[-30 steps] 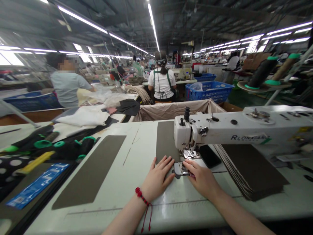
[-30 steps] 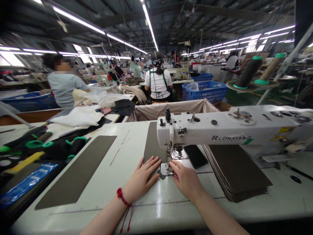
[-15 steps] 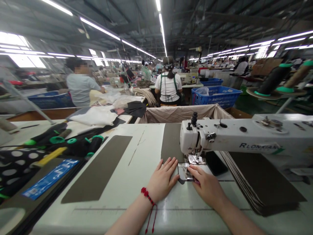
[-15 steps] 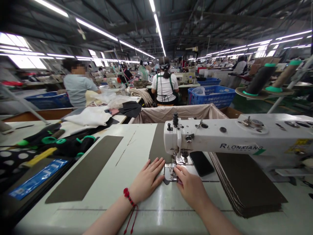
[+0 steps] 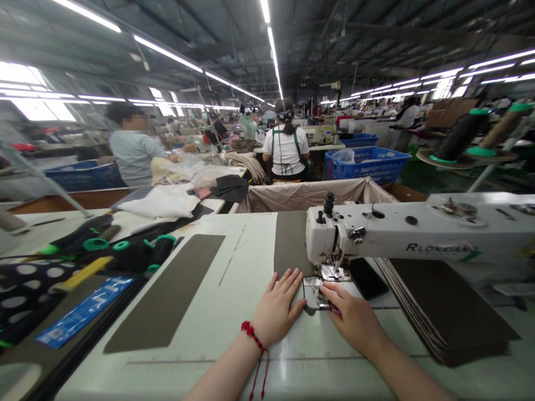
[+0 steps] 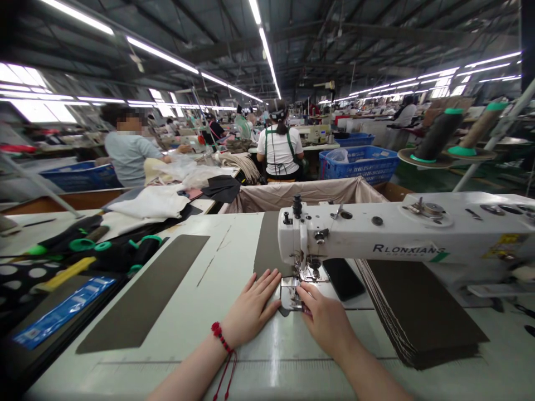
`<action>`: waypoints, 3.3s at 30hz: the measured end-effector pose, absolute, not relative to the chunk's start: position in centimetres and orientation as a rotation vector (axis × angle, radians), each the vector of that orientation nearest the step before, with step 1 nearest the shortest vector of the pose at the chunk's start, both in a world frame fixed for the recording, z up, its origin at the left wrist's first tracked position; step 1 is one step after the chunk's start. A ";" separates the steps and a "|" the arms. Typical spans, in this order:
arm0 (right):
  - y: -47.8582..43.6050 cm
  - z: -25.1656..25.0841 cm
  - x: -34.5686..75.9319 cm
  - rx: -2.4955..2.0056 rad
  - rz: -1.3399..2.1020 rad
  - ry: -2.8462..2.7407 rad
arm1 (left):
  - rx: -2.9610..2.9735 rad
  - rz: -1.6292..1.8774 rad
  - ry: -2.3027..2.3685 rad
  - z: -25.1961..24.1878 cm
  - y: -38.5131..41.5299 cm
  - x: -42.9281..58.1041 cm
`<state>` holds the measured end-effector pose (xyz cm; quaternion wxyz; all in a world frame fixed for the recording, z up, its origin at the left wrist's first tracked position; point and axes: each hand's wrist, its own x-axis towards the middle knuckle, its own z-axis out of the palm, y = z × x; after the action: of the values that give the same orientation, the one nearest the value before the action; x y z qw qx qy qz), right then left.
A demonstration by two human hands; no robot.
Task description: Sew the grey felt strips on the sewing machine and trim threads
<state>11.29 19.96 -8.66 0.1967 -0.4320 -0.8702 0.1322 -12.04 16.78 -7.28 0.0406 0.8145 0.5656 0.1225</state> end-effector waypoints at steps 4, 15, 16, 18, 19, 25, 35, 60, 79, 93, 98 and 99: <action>19.9 -8.5 11.4 -1.204 0.375 -2.433 | 2.500 0.403 1.719 -7.3 16.6 -12.1; 19.6 -9.4 11.3 -1.178 0.376 -2.407 | 2.427 0.421 1.716 -6.9 15.9 -12.0; 19.8 -10.1 11.4 -1.176 0.384 -2.396 | 2.405 0.434 1.722 -6.9 15.7 -12.0; 20.5 -11.8 11.5 -1.152 0.404 -2.388 | 2.371 0.451 1.734 -7.0 15.3 -12.0; 20.9 -12.5 11.5 -1.140 0.405 -2.381 | 2.355 0.459 1.746 -6.9 15.2 -11.9; 21.4 -12.6 11.2 -1.133 0.372 -2.385 | 2.181 0.525 2.076 -4.9 15.4 -11.0; 15.4 -6.2 15.6 -1.218 0.647 -2.283 | 2.087 0.238 2.211 -7.2 10.8 -14.9; 2.3 -11.8 19.2 -1.648 0.781 -1.893 | 2.745 0.200 1.479 -6.0 7.8 -11.6; 4.0 -9.9 19.8 -1.564 0.511 -1.859 | 2.166 0.511 1.355 -3.7 8.2 -13.4; 7.6 -9.9 20.8 -1.351 0.488 -2.383 | 2.208 0.431 1.444 -1.2 1.3 -23.2; 8.5 -7.8 19.3 -1.410 0.643 -2.106 | 1.946 0.952 2.095 6.1 3.6 -27.4; 8.6 -7.4 18.8 -1.396 0.651 -2.081 | 1.927 1.032 2.175 8.0 4.2 -28.4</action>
<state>18.78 8.62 -7.40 0.2728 -0.5188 -0.7733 0.2418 -28.41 4.15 7.98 0.0287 0.6247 0.7050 0.3345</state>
